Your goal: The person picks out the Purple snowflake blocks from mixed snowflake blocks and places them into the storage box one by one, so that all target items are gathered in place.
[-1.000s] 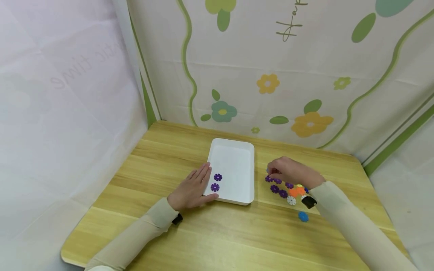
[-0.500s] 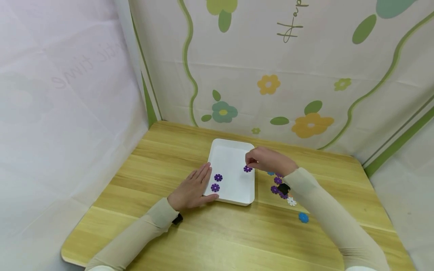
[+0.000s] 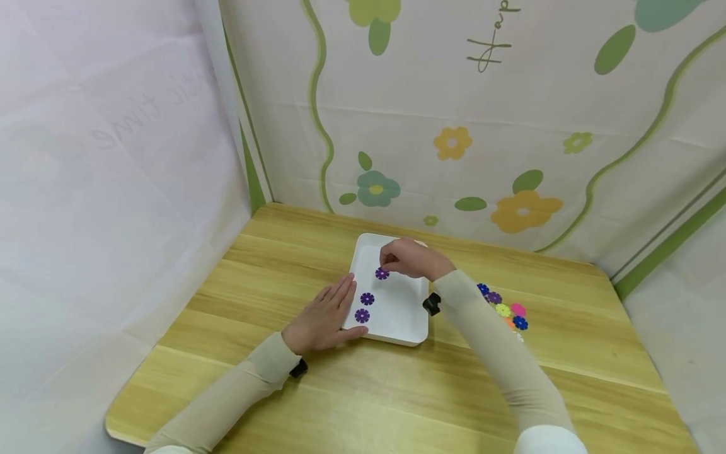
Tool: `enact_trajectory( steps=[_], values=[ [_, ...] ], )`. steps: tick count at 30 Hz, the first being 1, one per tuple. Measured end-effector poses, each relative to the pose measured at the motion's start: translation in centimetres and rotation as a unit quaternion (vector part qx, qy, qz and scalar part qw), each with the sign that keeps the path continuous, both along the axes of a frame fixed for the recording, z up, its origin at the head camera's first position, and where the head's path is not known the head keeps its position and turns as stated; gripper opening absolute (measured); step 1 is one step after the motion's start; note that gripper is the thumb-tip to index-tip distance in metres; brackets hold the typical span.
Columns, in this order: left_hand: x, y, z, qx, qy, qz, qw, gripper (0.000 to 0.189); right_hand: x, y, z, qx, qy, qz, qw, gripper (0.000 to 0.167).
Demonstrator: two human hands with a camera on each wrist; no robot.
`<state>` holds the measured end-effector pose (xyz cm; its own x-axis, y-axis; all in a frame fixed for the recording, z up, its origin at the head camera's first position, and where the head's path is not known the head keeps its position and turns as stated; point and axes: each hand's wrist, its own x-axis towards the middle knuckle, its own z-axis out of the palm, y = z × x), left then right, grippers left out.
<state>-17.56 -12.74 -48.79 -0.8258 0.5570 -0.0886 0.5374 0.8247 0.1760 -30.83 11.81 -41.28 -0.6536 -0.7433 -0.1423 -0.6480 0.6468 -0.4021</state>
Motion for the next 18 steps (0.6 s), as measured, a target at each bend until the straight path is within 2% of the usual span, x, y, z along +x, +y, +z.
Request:
enact_trajectory(
  steps=[11,18],
  values=[
    [0.1,0.1,-0.1,-0.002,0.006,-0.005,1.0000,0.103,-1.9,-1.1,-4.8,-0.037,-0.064,-0.072,0.9947,0.009],
    [0.0,0.0,-0.1,0.004,0.015,-0.007,0.9999,0.102,-2.2,-1.3,-6.2,-0.041,-0.067,-0.082,0.9935,0.011]
  ],
)
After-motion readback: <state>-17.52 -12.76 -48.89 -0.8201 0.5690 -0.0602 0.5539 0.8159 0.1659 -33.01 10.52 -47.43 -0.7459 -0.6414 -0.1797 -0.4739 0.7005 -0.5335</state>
